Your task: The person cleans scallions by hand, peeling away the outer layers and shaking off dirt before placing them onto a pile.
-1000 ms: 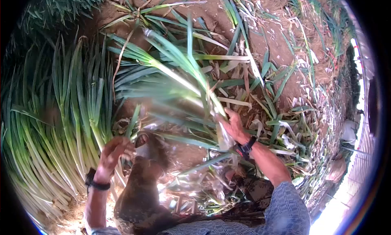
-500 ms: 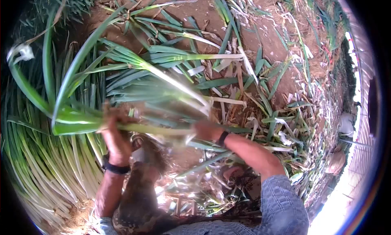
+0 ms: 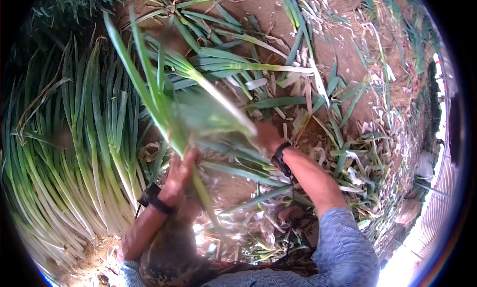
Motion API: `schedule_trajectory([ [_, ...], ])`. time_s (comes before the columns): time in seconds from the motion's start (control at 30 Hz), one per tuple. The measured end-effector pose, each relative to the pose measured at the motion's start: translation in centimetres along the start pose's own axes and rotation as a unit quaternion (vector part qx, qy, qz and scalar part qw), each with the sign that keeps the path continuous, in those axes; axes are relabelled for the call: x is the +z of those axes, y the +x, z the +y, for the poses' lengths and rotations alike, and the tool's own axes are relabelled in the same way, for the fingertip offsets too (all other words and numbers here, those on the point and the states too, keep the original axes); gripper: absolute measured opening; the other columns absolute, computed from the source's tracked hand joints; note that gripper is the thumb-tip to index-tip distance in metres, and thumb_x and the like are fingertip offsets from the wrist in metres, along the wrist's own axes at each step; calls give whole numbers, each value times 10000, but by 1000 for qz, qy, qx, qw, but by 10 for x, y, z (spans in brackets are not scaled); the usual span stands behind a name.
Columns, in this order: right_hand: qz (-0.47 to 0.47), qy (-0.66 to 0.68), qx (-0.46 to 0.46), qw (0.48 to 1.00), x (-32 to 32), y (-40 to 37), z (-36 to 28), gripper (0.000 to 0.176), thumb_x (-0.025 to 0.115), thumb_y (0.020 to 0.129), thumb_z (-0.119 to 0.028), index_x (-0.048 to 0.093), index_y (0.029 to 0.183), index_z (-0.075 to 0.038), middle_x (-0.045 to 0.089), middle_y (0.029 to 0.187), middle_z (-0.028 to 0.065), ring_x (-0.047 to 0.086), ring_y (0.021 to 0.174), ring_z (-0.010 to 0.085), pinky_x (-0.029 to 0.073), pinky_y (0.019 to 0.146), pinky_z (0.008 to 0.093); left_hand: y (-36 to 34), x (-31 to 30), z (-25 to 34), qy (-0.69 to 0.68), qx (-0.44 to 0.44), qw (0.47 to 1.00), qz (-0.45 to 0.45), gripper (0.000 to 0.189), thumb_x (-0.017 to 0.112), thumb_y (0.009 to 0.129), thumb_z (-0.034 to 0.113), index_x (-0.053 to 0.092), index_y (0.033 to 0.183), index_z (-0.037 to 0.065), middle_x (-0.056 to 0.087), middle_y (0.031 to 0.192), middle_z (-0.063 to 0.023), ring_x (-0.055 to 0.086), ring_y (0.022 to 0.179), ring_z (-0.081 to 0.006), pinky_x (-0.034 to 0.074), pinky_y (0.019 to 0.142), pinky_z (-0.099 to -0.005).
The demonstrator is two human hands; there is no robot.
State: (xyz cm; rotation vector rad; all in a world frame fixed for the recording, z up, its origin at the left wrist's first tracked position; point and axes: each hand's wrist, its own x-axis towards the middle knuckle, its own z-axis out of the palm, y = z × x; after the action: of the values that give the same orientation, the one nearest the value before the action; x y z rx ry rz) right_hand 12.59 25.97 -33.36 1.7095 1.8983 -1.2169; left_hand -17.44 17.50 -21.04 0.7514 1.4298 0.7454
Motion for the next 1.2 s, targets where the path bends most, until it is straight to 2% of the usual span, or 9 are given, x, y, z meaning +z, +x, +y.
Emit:
schedule_trajectory([
  [0.1, -59, 265, -59, 961, 16, -69, -24, 610, 718, 859, -256, 499, 1365, 2, 631, 1232, 196, 635, 1060, 290, 521, 877, 446, 11, 9, -61, -58, 204, 976, 41, 349, 609, 978, 323, 603, 1178, 37, 583, 828, -29, 528, 794, -144, 463, 718, -324],
  [0.23, -112, 356, -24, 927, 66, -135, -23, 639, 727, 863, -211, 455, 1398, 10, 658, 1094, 167, 661, 903, 224, 559, 786, 398, 1, 12, -15, 54, 83, 993, 69, 284, 648, 950, 139, 605, 1206, 26, 623, 867, -38, 552, 747, -126, 463, 646, -296],
  [0.4, -124, 519, -19, 846, 35, -215, -45, 580, 698, 895, -244, 467, 1342, 44, 639, 873, 115, 661, 741, 180, 569, 672, 357, 11, -9, 2, 51, 129, 989, 55, 562, 620, 922, 522, 615, 1174, 20, 637, 889, -45, 549, 694, -108, 468, 604, -280],
  [0.63, 77, 594, -75, 797, 3, -332, -78, 533, 675, 905, -222, 504, 1327, 54, 679, 931, 107, 685, 745, 167, 563, 641, 273, -42, 22, 150, -109, 149, 983, -1, 530, 383, 1010, 595, 571, 982, 99, 638, 725, -57, 615, 627, -155, 557, 606, -366],
  [0.73, 117, 577, -89, 804, 24, -346, -73, 480, 687, 895, -229, 559, 1259, 57, 678, 1035, 141, 679, 884, 219, 570, 736, 365, -91, 54, 111, -115, 135, 978, -111, 644, 382, 960, 695, 598, 920, 90, 665, 761, -74, 655, 668, -176, 578, 618, -373],
  [0.83, 73, 591, 4, 803, 40, -377, -92, 561, 726, 874, -320, 556, 1257, 53, 580, 1286, 246, 515, 1234, 320, 374, 1096, 458, -137, 95, 46, -150, 62, 987, -7, 612, 437, 975, 637, 635, 954, 58, 680, 789, -85, 630, 673, -178, 543, 619, -336],
  [0.9, 74, 541, -31, 837, 62, -395, -91, 621, 735, 860, -359, 537, 1278, 57, 491, 1384, 268, 470, 1279, 348, 370, 1089, 497, -150, 107, -16, -218, 32, 974, -56, 500, 526, 990, 474, 638, 1065, -8, 681, 865, -108, 642, 735, -206, 552, 686, -343],
  [0.93, 147, 570, -6, 808, 100, -381, -76, 446, 769, 821, -250, 637, 1158, 10, 650, 1026, 109, 611, 900, 209, 499, 823, 365, -154, 110, -47, -233, 37, 968, -82, 461, 527, 994, 439, 638, 1085, 1, 679, 900, -103, 645, 769, -204, 550, 700, -344],
  [1.2, 84, 603, 16, 793, 169, -423, -71, 394, 704, 869, -233, 639, 1142, 43, 667, 893, 98, 659, 715, 173, 552, 578, 270, -194, 117, -152, -248, 39, 963, -98, 310, 559, 984, 276, 621, 1208, 72, 668, 960, -33, 639, 825, -181, 517, 715, -355],
])
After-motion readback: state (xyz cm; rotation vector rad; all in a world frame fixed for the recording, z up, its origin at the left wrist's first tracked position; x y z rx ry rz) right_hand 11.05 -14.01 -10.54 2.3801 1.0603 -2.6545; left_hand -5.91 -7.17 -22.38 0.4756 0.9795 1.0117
